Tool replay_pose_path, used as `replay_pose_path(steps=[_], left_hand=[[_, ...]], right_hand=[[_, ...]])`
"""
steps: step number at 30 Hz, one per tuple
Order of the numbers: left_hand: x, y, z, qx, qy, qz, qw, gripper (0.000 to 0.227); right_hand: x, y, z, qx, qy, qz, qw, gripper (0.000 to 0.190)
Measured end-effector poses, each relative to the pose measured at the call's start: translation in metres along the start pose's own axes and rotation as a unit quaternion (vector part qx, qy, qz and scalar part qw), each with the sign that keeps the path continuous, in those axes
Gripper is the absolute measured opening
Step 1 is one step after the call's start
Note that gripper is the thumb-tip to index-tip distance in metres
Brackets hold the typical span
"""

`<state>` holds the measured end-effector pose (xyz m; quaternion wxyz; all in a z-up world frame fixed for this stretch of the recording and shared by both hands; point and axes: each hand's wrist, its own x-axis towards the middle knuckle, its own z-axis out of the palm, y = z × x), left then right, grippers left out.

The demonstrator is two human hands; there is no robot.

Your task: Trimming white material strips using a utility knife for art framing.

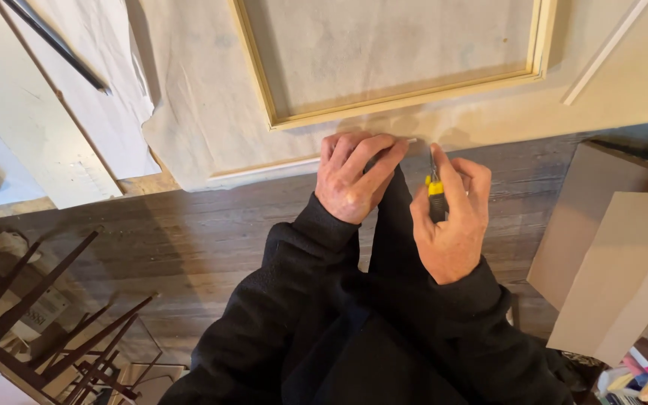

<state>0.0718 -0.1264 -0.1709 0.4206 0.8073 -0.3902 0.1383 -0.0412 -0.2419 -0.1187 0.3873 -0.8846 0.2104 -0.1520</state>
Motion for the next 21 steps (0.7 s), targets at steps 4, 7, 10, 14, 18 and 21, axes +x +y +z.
replay_pose_path(steps=[4, 7, 10, 14, 18, 21], left_hand=[[0.007, 0.002, -0.004, -0.017, 0.005, 0.007, 1.000, 0.015], [0.009, 0.001, -0.004, -0.027, 0.014, 0.008, 0.999, 0.014], [0.006, -0.001, -0.003, -0.033, 0.013, 0.006, 0.999, 0.017], [0.002, -0.004, -0.001, -0.027, 0.012, 0.020, 0.999, 0.020], [0.002, -0.005, -0.002, -0.029, 0.000, 0.032, 0.999, 0.027], [0.006, -0.004, -0.003, -0.032, 0.000, 0.039, 0.999, 0.030]], right_hand=[[0.003, -0.005, 0.002, -0.006, 0.019, 0.028, 0.999, 0.043], [0.000, -0.001, 0.008, 0.027, 0.031, 0.080, 0.996, 0.036], [-0.001, -0.004, 0.009, 0.043, 0.021, 0.090, 0.995, 0.032], [-0.003, -0.008, 0.011, 0.061, 0.010, 0.125, 0.990, 0.036], [0.003, -0.015, 0.011, 0.058, 0.014, 0.109, 0.992, 0.028], [0.006, -0.019, 0.012, 0.039, 0.011, 0.097, 0.994, 0.029]])
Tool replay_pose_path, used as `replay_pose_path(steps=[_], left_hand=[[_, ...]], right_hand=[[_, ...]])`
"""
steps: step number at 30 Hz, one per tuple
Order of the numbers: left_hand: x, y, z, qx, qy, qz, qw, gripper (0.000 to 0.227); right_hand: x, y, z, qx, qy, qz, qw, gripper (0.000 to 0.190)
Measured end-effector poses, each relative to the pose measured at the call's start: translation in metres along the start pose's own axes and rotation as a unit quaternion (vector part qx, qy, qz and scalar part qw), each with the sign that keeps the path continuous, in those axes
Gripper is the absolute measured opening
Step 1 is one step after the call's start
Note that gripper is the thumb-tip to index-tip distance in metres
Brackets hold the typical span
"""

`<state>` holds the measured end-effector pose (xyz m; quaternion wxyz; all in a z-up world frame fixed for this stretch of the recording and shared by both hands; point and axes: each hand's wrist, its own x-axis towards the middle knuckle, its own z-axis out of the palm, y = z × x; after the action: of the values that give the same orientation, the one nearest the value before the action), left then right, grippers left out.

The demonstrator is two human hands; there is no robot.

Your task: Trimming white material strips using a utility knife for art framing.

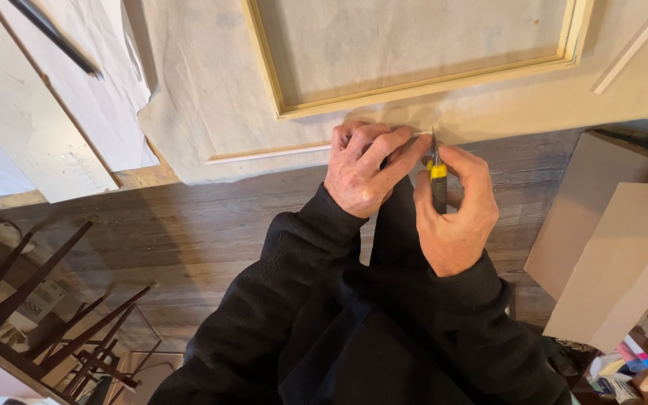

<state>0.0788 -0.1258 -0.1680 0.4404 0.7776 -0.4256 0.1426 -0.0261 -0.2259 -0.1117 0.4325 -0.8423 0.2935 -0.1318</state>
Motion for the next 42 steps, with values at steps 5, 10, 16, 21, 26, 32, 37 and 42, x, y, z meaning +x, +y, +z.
replay_pose_path(steps=[5, 10, 16, 21, 26, 32, 37, 42], left_hand=[[0.000, -0.002, 0.000, -0.008, 0.000, 0.007, 1.000, 0.032], [0.001, -0.002, -0.001, -0.004, -0.006, 0.008, 1.000, 0.034], [0.001, -0.003, -0.001, -0.001, -0.004, 0.014, 1.000, 0.035], [-0.001, -0.001, 0.001, 0.007, 0.008, 0.016, 1.000, 0.032], [-0.002, -0.002, 0.000, 0.003, 0.004, 0.022, 1.000, 0.034], [-0.003, -0.003, -0.001, 0.005, -0.008, 0.027, 1.000, 0.035], [-0.001, -0.004, -0.002, 0.001, -0.020, 0.031, 0.999, 0.037], [-0.002, -0.006, -0.004, 0.006, -0.032, 0.039, 0.999, 0.039]], right_hand=[[0.000, 0.001, 0.002, -0.001, 0.005, 0.005, 1.000, 0.029], [-0.001, 0.003, 0.002, -0.012, 0.009, 0.006, 1.000, 0.030], [-0.002, -0.002, 0.000, -0.029, 0.004, 0.004, 1.000, 0.030], [-0.007, 0.002, 0.001, -0.032, 0.007, 0.024, 0.999, 0.032], [-0.010, 0.003, 0.006, -0.036, 0.014, 0.040, 0.998, 0.033], [-0.018, 0.012, 0.010, -0.045, 0.014, 0.055, 0.997, 0.031], [-0.019, 0.014, 0.010, -0.047, 0.012, 0.058, 0.997, 0.031], [-0.019, 0.013, 0.008, -0.053, 0.001, 0.064, 0.997, 0.032]])
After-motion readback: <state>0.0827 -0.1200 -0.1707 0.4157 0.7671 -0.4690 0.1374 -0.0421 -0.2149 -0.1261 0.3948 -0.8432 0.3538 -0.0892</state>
